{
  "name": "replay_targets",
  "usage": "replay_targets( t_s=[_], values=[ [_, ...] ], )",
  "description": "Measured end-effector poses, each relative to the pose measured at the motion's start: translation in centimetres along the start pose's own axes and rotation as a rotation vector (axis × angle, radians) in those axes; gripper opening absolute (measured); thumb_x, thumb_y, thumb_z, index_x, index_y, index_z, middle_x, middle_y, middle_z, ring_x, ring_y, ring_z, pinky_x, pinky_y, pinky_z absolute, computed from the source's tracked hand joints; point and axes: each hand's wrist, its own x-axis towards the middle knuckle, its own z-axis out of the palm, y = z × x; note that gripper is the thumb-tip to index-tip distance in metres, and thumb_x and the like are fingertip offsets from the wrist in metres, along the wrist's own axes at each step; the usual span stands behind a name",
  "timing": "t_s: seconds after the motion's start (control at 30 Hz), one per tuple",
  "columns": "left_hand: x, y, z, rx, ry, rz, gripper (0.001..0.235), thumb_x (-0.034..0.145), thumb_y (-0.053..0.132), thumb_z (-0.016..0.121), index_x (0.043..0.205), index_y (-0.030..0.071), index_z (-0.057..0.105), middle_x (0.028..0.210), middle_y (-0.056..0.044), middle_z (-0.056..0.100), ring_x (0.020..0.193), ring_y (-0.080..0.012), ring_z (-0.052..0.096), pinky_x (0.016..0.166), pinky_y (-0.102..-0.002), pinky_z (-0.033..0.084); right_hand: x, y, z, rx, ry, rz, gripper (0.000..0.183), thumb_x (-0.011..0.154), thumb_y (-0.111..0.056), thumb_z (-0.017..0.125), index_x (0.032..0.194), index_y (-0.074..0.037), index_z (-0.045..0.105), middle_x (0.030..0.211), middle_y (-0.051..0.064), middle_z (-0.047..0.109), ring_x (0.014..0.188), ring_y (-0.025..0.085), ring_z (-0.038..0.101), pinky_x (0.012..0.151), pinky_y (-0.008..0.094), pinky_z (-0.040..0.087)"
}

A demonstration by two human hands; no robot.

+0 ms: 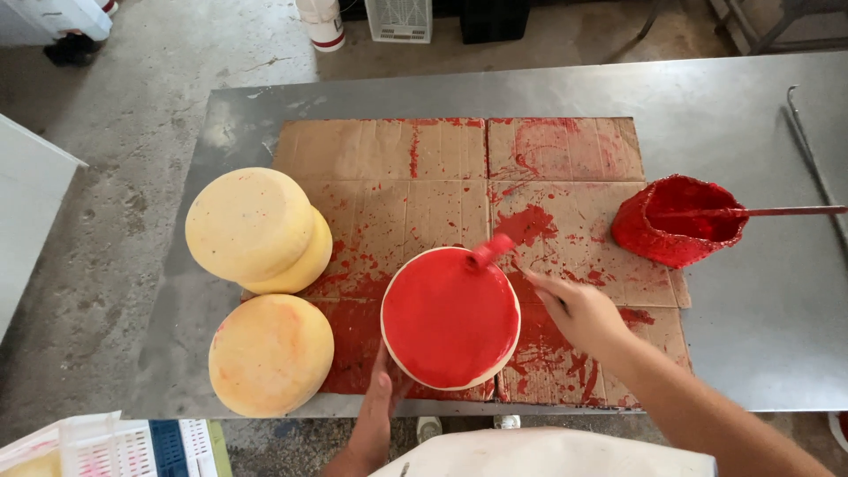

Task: The person uses a paint roller to apply red paint to the top surface of round, pale objects. After coating one object, they place it into a blue crate on the floor and begin painting another.

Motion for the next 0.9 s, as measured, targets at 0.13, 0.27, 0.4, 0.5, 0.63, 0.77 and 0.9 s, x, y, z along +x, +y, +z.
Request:
replay_targets(
  t_s=[0.13,0.27,0.4,0.5,0.63,0.77,0.9],
  values=[
    [-1.5,-2.3,0.1,0.061,-0.089,-0.123,0.103,0.079,0.075,0.039,0.165,0.031,0.005,0.174,0.004,0.015,0.16,-0.0213,0.02,0.125,-0.052,0.031,6.1,-3.0,-0.4,-0.095,-0.073,-0.098,0.041,0.101,-0.042,0.048,0.137,-0.035,0.065,0.133,-0.003,0.07,0.119,0.025,0.068,0.092,0.043,0.057],
    [-1.8,-3.4,0.0,-0.012,-0.145,-0.151,0.109,0.075,0.077,0.045,0.165,0.034,0.002,0.175,0.007,0.014,0.161,-0.0189,0.014,0.124,-0.054,0.027,0.8,0.1,-1.1,-0.006,-0.086,-0.097,0.039,0.1,-0.029,0.054,0.138,-0.029,0.065,0.134,-0.002,0.071,0.116,0.024,0.072,0.096,0.041,0.058],
    [-1.0,-5.6,-0.4,0.015,-0.215,-0.169,0.125,0.063,0.087,0.05,0.164,0.036,-0.005,0.174,0.01,0.002,0.16,-0.0167,0.013,0.122,-0.048,0.034,-6.4,5.3,-0.5,0.046,-0.034,-0.025,0.048,0.096,-0.026,0.057,0.144,-0.03,0.059,0.132,-0.004,0.074,0.095,0.017,0.081,0.076,0.034,0.064],
    [-1.3,-8.3,-1.0,-0.015,-0.217,-0.169,0.124,0.066,0.084,0.053,0.164,0.035,-0.006,0.174,0.011,-0.002,0.161,-0.0161,0.009,0.122,-0.05,0.034,-8.5,5.7,-0.3,0.093,-0.119,0.151,0.05,0.095,-0.03,0.058,0.145,-0.034,0.059,0.133,-0.009,0.075,0.093,0.011,0.079,0.074,0.029,0.063],
    [-2.0,-9.5,-0.2,0.023,-0.251,-0.148,0.13,0.063,0.091,0.05,0.164,0.032,-0.007,0.175,0.007,-0.002,0.161,-0.0163,0.005,0.123,-0.055,0.029,-4.4,4.8,0.0,0.131,-0.001,-0.109,0.046,0.097,-0.021,0.053,0.143,-0.021,0.06,0.138,0.0,0.069,0.112,0.02,0.077,0.083,0.034,0.064],
    [-2.7,-10.1,0.5,0.055,-0.296,-0.094,0.125,0.072,0.089,0.052,0.164,0.03,-0.007,0.174,0.008,-0.008,0.161,-0.016,0.005,0.121,-0.049,0.033,2.0,3.3,1.4,-0.012,0.073,-0.186,0.042,0.101,-0.028,0.054,0.142,-0.03,0.062,0.099,0.001,0.08,0.07,0.021,0.07,0.059,0.039,0.055],
    [-1.3,-15.0,-1.2,-0.073,-0.313,-0.018,0.118,0.08,0.084,0.055,0.164,0.029,-0.008,0.173,0.009,-0.009,0.159,-0.0134,0.0,0.118,-0.042,0.038,-0.2,5.2,1.7,-0.007,0.116,-0.293,0.041,0.101,-0.025,0.055,0.142,-0.026,0.062,0.105,0.003,0.078,0.078,0.023,0.073,0.064,0.04,0.062]
  ],
)
